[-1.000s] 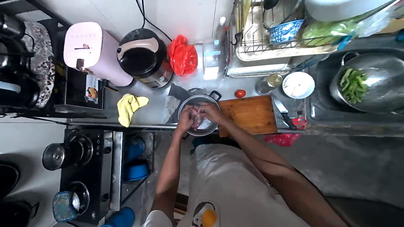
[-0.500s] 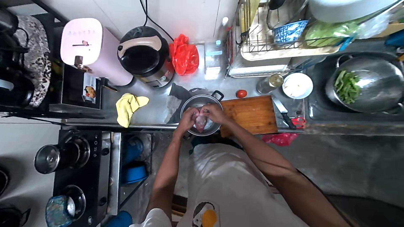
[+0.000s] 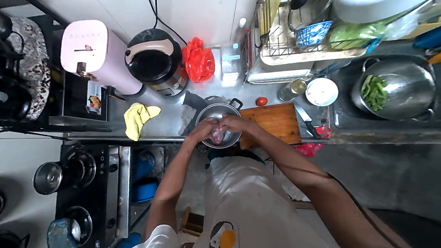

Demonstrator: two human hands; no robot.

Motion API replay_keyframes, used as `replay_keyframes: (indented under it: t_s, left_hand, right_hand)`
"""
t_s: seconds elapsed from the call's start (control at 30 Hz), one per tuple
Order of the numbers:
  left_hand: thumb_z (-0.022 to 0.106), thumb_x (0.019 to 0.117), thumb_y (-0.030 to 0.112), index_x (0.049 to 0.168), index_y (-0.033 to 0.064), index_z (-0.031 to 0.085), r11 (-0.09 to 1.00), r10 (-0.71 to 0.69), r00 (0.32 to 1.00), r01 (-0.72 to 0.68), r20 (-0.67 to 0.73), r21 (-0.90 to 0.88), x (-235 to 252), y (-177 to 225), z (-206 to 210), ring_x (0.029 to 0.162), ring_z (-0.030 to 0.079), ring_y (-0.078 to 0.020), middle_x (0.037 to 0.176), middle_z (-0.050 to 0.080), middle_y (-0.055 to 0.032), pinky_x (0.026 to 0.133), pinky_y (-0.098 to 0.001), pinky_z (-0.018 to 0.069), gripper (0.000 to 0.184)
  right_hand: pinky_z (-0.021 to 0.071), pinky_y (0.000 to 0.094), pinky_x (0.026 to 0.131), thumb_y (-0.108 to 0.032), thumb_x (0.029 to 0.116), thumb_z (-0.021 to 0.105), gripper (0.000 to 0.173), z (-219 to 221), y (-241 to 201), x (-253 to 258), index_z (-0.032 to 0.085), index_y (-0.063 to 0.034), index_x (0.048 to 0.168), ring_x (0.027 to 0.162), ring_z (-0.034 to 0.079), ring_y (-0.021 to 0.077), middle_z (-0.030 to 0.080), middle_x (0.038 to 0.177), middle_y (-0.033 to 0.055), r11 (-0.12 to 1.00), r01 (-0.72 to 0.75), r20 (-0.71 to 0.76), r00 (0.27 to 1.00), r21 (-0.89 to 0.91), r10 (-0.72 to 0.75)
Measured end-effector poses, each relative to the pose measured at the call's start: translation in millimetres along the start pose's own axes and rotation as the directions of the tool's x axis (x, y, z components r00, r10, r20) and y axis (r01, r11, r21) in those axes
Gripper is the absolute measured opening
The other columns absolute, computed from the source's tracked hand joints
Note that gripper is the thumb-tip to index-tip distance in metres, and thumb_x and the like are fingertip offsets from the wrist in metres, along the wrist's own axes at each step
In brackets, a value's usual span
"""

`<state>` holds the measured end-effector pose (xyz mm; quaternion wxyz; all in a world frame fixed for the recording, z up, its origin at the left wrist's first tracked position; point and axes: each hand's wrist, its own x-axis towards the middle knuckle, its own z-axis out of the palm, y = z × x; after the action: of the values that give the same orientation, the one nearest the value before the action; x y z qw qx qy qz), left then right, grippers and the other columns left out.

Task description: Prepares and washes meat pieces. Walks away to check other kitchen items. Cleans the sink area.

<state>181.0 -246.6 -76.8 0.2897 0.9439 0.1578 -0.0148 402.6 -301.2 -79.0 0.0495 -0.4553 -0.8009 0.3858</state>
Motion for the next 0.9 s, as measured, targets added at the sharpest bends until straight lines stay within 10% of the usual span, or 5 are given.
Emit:
replay_keyframes:
  t_s: [0.27,0.4,0.67,0.9]
  left_hand:
    - [0.072,0.0923,0.008,0.105,0.0128,0.078,0.994,0.004,0.984,-0.024,0.178,0.111,-3.7,32.0,-46.0,0.122,0.06,-0.0284,0.125,0.069,-0.0041,0.106,-0.0482,0.0453,0.015]
    - [0.056,0.1042,0.031,0.108,0.0186,0.075,0.981,0.028,0.992,-0.051,0.123,0.185,-3.0,-4.3,-22.8,0.12,0.059,-0.0238,0.125,0.068,0.0011,0.102,-0.0451,0.0472,0.023]
    - [0.069,0.0978,0.037,0.109,0.0133,0.074,0.935,-0.114,0.993,0.113,-0.019,0.335,-14.5,15.8,-27.7,0.118,0.061,-0.029,0.119,0.07,-0.0041,0.1,-0.054,0.0465,0.027]
    - [0.065,0.0997,0.04,0.121,0.0148,0.072,0.879,-0.317,0.948,0.308,-0.038,0.364,9.3,2.3,0.9,0.125,0.058,-0.0311,0.131,0.067,-0.0032,0.103,-0.0583,0.0454,0.034]
  right_hand:
    - [0.0488,0.0502,0.094,-0.034,0.0899,0.077,0.031,-7.8,-8.4,-4.3,0.07,-0.0072,0.075,0.096,0.065,0.0284,0.072,0.092,0.0084,0.987,0.139,0.038,0.99,-0.079,-0.136]
    - [0.0516,0.0459,0.091,-0.027,0.0866,0.079,0.016,-5.1,-3.4,-3.6,0.074,-0.0129,0.08,0.102,0.062,0.0251,0.072,0.099,0.0025,0.976,0.177,-0.055,0.981,-0.131,-0.185]
    - [0.0542,0.0479,0.097,-0.025,0.0892,0.079,0.019,2.0,10.9,-10.3,0.071,-0.0081,0.086,0.107,0.067,0.0244,0.071,0.11,0.008,0.989,0.141,-0.134,0.982,0.053,-0.133]
    - [0.0533,0.0527,0.102,-0.018,0.0919,0.076,0.017,-4.4,-5.4,-17.7,0.075,-0.0115,0.108,0.117,0.065,0.0302,0.07,0.121,0.0096,0.99,-0.052,-0.146,0.989,-0.131,0.033]
